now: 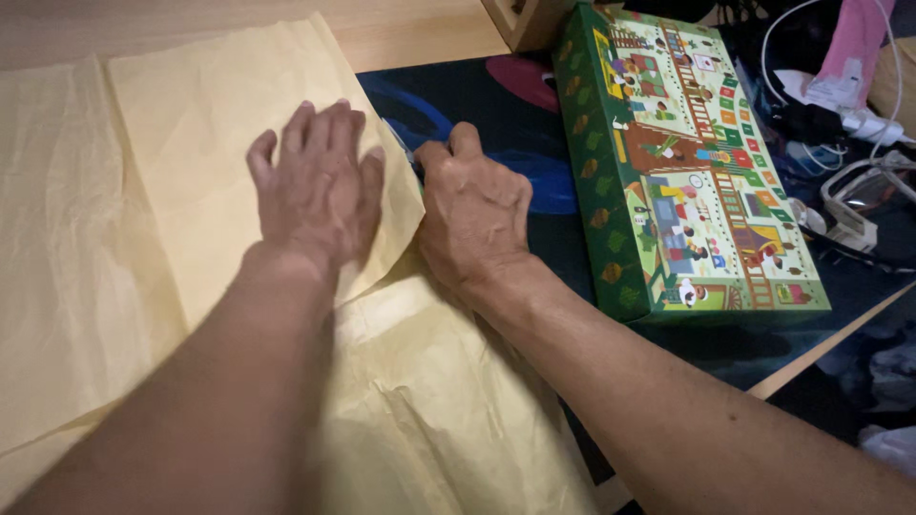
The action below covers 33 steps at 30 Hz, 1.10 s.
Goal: The person cuts a sheet of brown wrapping paper with scissors, places a rectangular box on the paper, folds the paper around the box, and prepares a roll of tape. The clip ends before the box is fully secured.
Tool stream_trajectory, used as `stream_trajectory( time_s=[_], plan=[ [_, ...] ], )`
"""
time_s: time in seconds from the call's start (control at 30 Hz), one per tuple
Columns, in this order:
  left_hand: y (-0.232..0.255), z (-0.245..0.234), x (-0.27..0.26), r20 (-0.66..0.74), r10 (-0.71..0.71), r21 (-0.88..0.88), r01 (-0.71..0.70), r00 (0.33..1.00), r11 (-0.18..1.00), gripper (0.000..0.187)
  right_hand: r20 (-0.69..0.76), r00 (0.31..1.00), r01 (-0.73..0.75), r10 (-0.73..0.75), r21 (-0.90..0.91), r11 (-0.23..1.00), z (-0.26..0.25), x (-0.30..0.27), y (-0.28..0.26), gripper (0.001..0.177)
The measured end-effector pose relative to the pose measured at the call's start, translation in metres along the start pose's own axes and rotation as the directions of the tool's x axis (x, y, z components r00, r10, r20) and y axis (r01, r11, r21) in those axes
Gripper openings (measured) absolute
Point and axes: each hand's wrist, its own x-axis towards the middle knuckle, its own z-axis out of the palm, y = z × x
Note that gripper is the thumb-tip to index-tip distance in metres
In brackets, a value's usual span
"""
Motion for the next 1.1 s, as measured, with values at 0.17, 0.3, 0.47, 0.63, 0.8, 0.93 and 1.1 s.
stream_trajectory(
  time_s=[0.17,0.3,0.47,0.63,0.8,0.93,1.1],
  plan=[
    [-0.009,0.005,0.021,-0.049,-0.03,0.072,0.034,0.998,0.997,0.044,0.008,1.0,0.019,-0.019,-0.027,0.999,0.002,0.002,0.006,0.031],
    [-0.026,0.015,0.033,-0.174,0.089,0.042,-0.083,0.981,0.996,0.049,0.013,1.0,0.022,-0.022,-0.025,0.999,0.006,0.006,0.009,0.032],
    [-0.035,0.014,0.041,-0.107,0.09,0.077,-0.082,0.99,0.994,0.048,0.002,0.999,0.039,-0.038,-0.031,0.999,0.009,0.015,0.007,0.034],
    [-0.033,0.009,0.046,-0.014,0.031,0.065,-0.03,0.999,0.997,0.051,-0.032,0.996,0.081,-0.081,-0.022,0.996,0.01,0.019,0.007,0.034],
    [-0.035,0.017,0.051,-0.099,0.152,0.108,-0.141,0.983,0.984,0.056,-0.017,0.997,0.08,-0.081,-0.034,0.996,0.012,0.02,0.01,0.039],
    [-0.037,0.02,0.054,-0.032,0.138,0.096,-0.135,0.99,0.986,0.058,-0.047,0.994,0.096,-0.097,-0.013,0.995,0.012,0.021,0.009,0.035],
    [-0.037,0.015,0.05,0.01,0.109,0.053,-0.109,0.994,0.993,0.058,-0.003,0.999,0.054,-0.054,-0.015,0.998,0.014,0.024,0.006,0.039]
  ],
)
